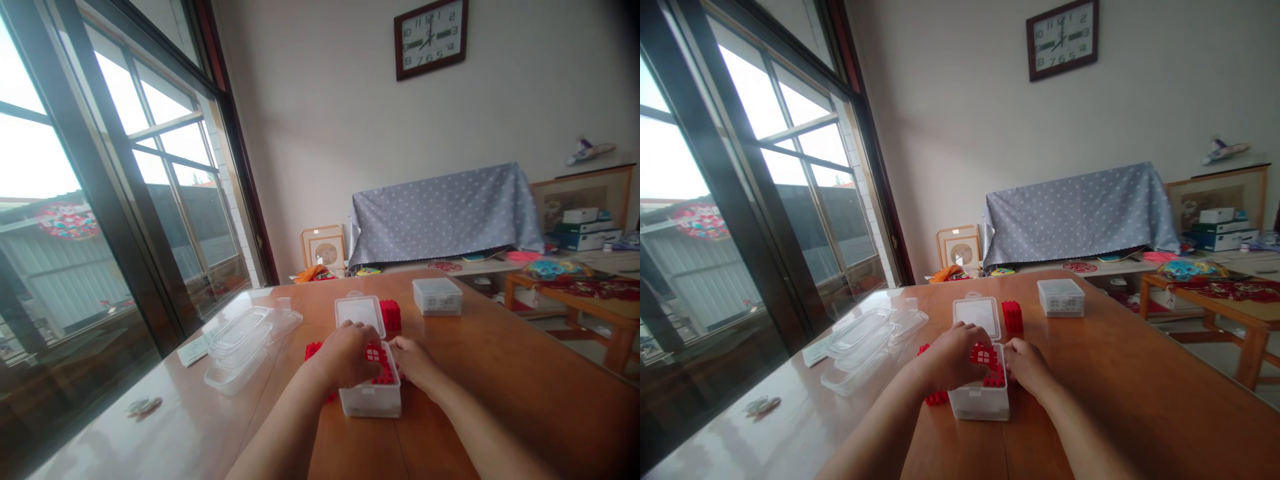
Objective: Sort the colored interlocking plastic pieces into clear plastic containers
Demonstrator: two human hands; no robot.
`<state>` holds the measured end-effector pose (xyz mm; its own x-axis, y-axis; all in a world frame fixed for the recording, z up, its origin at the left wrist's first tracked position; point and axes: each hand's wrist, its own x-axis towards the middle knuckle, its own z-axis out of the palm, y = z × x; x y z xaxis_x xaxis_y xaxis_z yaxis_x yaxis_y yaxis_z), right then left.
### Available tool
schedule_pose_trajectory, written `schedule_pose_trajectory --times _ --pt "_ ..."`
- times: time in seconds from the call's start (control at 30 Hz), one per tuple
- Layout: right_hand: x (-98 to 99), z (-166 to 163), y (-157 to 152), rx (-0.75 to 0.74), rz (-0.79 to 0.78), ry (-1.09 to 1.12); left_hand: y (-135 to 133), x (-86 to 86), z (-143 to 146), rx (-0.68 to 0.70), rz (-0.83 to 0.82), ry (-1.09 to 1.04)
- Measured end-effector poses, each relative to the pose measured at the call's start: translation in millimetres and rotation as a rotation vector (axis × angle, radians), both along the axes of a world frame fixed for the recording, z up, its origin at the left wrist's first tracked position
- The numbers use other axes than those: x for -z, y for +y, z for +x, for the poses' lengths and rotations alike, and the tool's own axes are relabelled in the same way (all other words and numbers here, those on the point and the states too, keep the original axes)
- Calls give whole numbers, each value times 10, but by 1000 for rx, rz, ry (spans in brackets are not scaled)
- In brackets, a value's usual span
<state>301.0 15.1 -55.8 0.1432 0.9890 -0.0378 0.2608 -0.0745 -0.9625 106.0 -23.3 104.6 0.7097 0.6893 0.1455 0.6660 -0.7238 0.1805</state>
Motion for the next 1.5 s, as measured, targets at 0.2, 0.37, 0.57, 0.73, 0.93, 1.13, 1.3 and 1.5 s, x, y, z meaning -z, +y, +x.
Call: schedule_pose_trajectory --times 0.2,0.37,0.57,0.73,0.93,1.13,1.3,1.5 --pt "83 26 50 -5 38 16 122 157 71 -40 -93 122" --pt "91 41 48 -12 78 8 181 261 128 -44 -193 157" --pt "71 31 37 -14 71 52 254 359 176 1 -223 94" --pt "30 15 16 2 52 71 267 446 189 -17 -199 84" --pt "5 15 -9 -3 56 68 192 416 146 -59 -132 62" --pt "33 17 11 -1 55 38 91 340 138 100 -121 79" --pt "61 25 30 -24 64 39 106 411 177 45 -147 64" --pt "40 24 16 -2 66 7 98 410 167 50 -148 30"
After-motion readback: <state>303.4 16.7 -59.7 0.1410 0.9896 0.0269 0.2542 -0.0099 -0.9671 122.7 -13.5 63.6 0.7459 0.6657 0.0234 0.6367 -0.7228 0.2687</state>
